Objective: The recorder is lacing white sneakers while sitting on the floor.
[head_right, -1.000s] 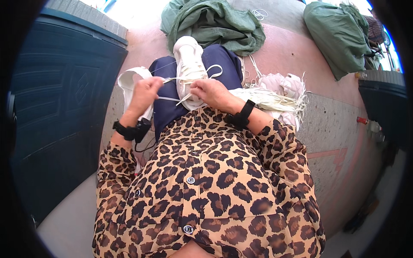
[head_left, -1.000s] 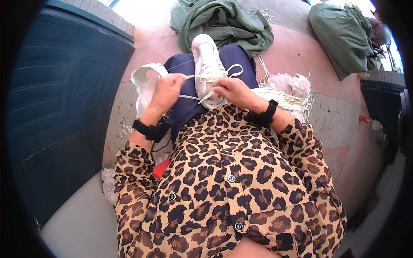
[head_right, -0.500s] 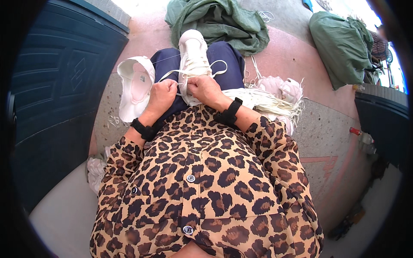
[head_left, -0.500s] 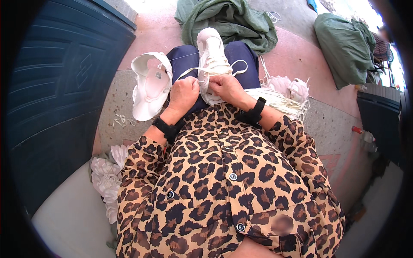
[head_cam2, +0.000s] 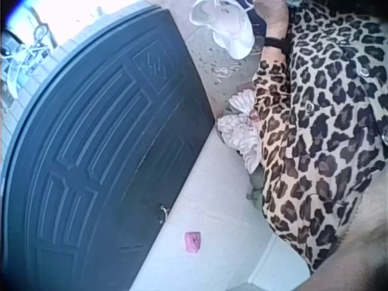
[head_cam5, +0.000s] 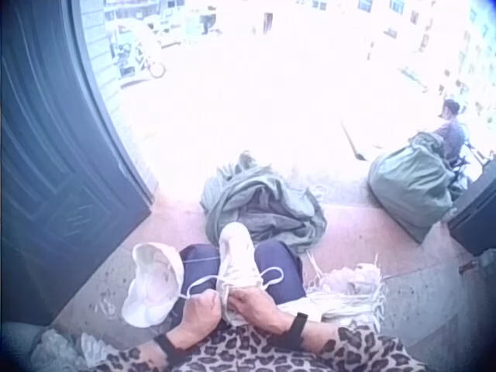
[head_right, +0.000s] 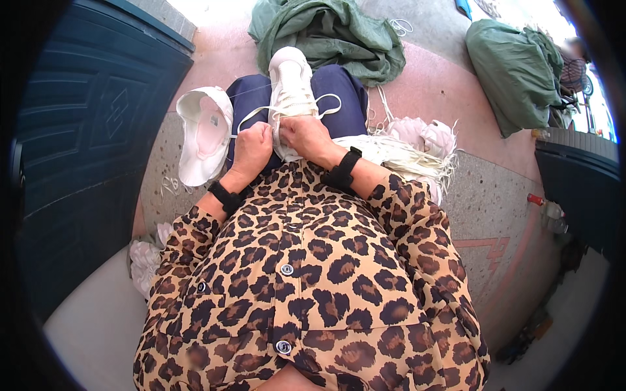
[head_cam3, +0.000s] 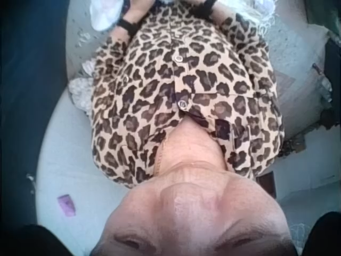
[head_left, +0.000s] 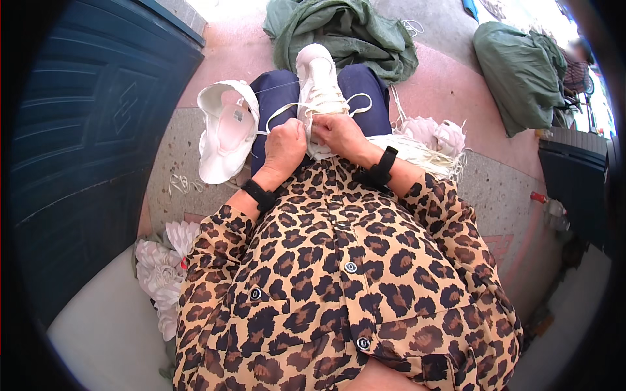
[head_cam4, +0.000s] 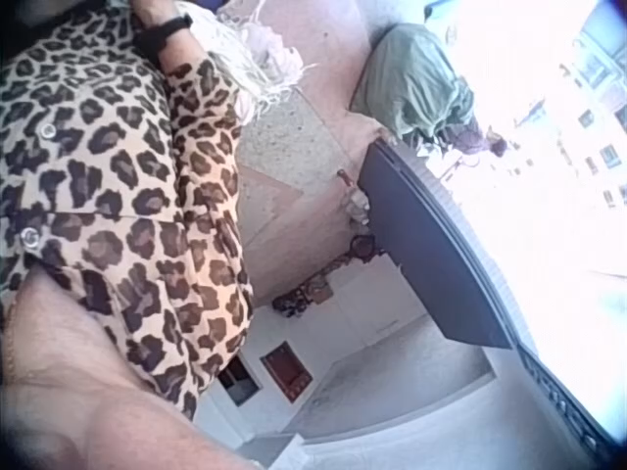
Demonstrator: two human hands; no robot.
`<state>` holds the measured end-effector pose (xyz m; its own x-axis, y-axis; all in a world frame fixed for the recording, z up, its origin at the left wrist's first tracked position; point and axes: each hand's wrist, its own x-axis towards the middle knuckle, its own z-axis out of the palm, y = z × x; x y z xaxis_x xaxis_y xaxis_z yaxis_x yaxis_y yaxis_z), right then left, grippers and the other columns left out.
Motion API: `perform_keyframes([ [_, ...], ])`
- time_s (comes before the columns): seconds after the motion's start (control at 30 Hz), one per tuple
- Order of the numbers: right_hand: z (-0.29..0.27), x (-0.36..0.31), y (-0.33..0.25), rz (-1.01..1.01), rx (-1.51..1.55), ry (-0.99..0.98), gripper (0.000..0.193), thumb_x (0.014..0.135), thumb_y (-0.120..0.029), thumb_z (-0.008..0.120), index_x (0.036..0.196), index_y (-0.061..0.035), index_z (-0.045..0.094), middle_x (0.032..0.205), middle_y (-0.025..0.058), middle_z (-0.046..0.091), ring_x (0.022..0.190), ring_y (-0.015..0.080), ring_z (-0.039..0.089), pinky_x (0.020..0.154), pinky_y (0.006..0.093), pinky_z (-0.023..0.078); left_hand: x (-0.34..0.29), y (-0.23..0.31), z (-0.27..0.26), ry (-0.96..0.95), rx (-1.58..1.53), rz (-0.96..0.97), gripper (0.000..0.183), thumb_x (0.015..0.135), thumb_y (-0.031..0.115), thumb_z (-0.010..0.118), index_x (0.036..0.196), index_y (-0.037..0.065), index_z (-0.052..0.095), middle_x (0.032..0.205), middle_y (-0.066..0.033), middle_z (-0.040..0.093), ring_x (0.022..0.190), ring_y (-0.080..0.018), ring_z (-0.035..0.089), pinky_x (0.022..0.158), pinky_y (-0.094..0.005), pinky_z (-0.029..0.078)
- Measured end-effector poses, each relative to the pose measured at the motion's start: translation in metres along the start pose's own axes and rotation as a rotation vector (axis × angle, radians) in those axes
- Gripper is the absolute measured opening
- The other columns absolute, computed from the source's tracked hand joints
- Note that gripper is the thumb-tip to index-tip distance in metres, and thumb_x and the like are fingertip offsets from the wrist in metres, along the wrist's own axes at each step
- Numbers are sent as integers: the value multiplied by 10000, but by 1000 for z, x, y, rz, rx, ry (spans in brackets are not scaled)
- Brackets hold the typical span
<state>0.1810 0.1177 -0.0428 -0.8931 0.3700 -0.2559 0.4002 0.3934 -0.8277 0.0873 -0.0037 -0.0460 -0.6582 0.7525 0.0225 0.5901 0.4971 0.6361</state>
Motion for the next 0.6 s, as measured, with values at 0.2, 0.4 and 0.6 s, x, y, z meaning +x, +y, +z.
perform_keyframes([
  [0.2,5,1,3,-227,-316,109,129,821,-120,475,847,-1,516,652,182,584,599,348,576,545,410,450,4,9,-13,-181,199,105,135,814,127,490,751,38,569,726,-167,600,723,-327,603,620,-408,474],
  [0.4,-45,-44,-10,-55,-462,-169,138,793,-110,434,827,15,479,671,219,583,651,377,590,587,457,463,-3,-48,-95,340,455,88,379,747,153,610,1074,8,487,1061,-157,498,1027,-315,445,873,-393,356],
  [0.6,-70,-80,16,-47,-385,-86,177,852,-201,483,873,-29,518,702,175,574,681,355,570,597,417,444,-67,-130,-115,60,-367,-880,441,802,218,616,1148,8,442,1148,-147,487,1011,-242,519,749,-400,466],
])
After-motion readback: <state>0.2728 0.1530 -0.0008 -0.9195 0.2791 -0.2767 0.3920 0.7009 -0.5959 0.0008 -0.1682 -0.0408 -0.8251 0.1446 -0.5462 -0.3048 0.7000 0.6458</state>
